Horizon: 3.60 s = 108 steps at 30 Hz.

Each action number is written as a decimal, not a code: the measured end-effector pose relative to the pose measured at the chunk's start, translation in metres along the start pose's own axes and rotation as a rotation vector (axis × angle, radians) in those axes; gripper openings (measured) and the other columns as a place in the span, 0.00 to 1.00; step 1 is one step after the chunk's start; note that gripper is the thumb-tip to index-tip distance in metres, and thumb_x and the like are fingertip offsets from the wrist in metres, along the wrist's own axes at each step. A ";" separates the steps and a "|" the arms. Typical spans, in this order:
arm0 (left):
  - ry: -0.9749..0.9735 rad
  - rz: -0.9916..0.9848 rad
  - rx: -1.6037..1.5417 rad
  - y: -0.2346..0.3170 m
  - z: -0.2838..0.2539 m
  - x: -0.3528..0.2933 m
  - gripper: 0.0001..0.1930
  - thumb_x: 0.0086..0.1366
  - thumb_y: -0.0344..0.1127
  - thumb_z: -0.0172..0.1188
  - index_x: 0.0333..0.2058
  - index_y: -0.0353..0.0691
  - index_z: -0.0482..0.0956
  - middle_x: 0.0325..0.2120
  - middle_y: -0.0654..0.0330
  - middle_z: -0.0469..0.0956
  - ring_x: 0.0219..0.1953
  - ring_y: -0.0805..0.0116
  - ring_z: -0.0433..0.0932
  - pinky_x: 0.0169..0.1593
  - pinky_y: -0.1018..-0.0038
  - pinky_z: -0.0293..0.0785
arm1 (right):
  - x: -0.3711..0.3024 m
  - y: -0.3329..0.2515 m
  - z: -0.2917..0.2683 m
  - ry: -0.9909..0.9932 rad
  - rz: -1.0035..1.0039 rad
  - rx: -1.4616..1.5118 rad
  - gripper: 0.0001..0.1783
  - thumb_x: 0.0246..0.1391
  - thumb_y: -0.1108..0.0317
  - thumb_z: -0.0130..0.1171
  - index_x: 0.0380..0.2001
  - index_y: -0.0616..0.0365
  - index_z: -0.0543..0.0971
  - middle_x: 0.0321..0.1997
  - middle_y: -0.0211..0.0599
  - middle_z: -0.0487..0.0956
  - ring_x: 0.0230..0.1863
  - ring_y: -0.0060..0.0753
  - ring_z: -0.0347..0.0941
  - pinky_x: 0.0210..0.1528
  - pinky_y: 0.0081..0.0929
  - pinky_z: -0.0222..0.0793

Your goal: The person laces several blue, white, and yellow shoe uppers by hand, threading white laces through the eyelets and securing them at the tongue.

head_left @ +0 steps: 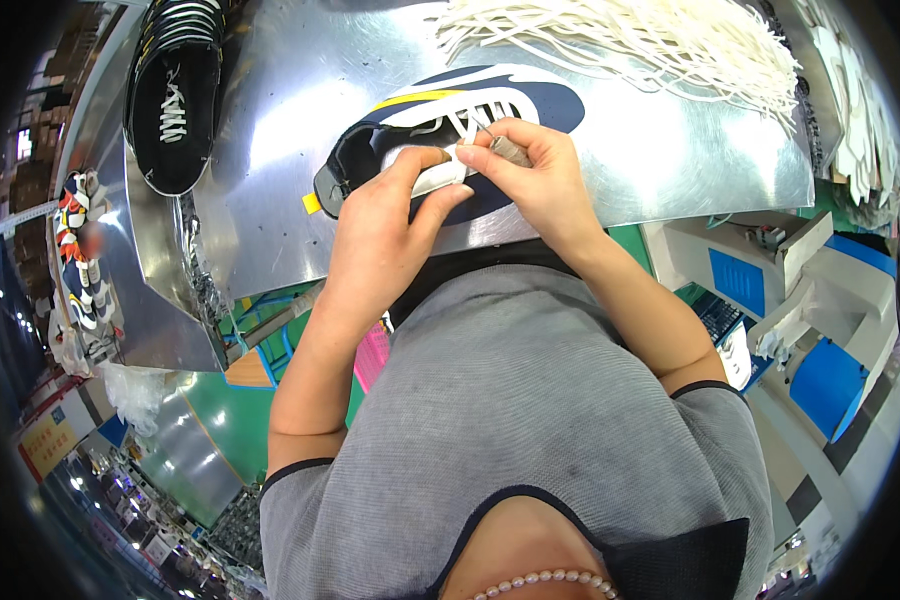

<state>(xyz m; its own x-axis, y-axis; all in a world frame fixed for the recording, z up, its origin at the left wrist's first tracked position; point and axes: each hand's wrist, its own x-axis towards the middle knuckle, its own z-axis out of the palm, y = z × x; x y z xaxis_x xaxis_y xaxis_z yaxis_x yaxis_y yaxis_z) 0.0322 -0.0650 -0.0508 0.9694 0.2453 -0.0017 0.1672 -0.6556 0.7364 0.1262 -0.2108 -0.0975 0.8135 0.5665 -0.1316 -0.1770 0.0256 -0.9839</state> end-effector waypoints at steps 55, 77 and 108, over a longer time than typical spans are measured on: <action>-0.656 -0.349 -0.441 -0.012 -0.013 0.037 0.11 0.70 0.27 0.53 0.46 0.30 0.81 0.40 0.63 0.82 0.41 0.74 0.78 0.48 0.78 0.74 | 0.043 -0.008 -0.071 -0.244 -0.284 -0.567 0.13 0.51 0.66 0.65 0.37 0.62 0.81 0.41 0.41 0.77 0.39 0.38 0.76 0.43 0.31 0.73; -0.220 0.449 0.197 -0.032 -0.022 0.062 0.07 0.58 0.33 0.64 0.33 0.38 0.85 0.29 0.55 0.83 0.33 0.56 0.81 0.37 0.64 0.77 | 0.008 -0.003 -0.069 -0.063 -0.370 -0.489 0.05 0.45 0.79 0.59 0.28 0.63 0.74 0.39 0.34 0.74 0.30 0.22 0.69 0.31 0.19 0.66; 0.549 -0.207 0.883 -0.269 -0.193 0.158 0.32 0.64 0.48 0.62 0.54 0.23 0.68 0.54 0.33 0.71 0.39 0.41 0.81 0.40 0.57 0.80 | 0.028 -0.021 -0.027 -0.113 0.194 0.062 0.08 0.64 0.66 0.58 0.36 0.57 0.73 0.31 0.28 0.76 0.27 0.14 0.65 0.28 0.14 0.61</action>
<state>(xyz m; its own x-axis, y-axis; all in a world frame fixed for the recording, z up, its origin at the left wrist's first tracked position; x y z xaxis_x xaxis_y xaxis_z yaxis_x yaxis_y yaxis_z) 0.1058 0.2885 -0.1187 0.7300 0.5560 0.3974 0.6048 -0.7964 0.0034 0.1674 -0.2173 -0.0842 0.6946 0.6540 -0.2997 -0.3604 -0.0443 -0.9317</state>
